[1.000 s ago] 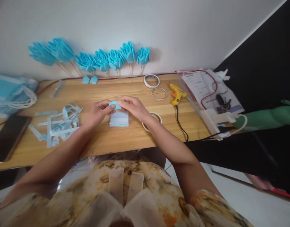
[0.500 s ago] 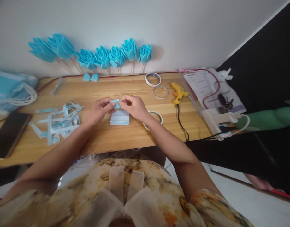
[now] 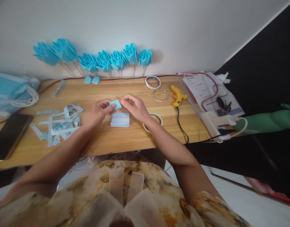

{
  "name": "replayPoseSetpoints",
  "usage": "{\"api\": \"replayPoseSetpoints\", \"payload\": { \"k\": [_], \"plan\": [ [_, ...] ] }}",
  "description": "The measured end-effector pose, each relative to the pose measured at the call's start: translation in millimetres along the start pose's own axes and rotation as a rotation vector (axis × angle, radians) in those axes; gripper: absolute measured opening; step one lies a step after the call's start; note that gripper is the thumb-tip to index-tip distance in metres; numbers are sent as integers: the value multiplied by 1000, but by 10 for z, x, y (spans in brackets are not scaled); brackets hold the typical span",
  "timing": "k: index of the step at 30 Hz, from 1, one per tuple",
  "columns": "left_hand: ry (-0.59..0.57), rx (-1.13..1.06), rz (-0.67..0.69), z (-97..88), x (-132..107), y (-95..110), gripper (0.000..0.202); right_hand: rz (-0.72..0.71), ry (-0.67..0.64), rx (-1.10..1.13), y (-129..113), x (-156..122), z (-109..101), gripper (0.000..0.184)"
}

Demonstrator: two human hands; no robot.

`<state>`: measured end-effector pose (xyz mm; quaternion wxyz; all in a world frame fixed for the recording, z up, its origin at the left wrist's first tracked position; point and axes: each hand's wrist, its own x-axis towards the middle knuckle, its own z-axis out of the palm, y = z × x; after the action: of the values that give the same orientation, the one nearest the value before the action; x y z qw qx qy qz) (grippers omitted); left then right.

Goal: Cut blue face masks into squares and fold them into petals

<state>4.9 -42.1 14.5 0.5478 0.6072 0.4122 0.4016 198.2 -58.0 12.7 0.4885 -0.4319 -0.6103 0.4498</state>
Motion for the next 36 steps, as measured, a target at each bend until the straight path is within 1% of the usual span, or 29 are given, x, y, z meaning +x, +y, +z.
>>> {"api": "replayPoseSetpoints", "payload": {
  "k": [7, 16, 21, 24, 27, 32, 36],
  "plan": [
    [17, -9, 15, 4, -15, 14, 29, 47, -65, 3, -15, 6, -7, 23],
    [-22, 19, -8, -6, 5, -7, 32, 48, -47, -43, 19, 13, 10, 22],
    [-29, 32, -12, -10, -1, -1, 30, 79, -29, 32, -5, 9, 7, 29],
    [-49, 44, -5, -2, -8, 20, 30, 84, -68, -1, -1, 8, 1, 31],
    [-72, 56, -1, 3, -12, 34, 30, 55, -100, -46, 31, 10, 0, 30],
    [-55, -13, -44, -12, -15, 9, 27, 51, -56, -43, 61, 13, -1, 27],
    [-43, -69, -28, -15, -20, 6, 31, 40, -26, -37, 55, 15, -5, 27]
  ]
}}
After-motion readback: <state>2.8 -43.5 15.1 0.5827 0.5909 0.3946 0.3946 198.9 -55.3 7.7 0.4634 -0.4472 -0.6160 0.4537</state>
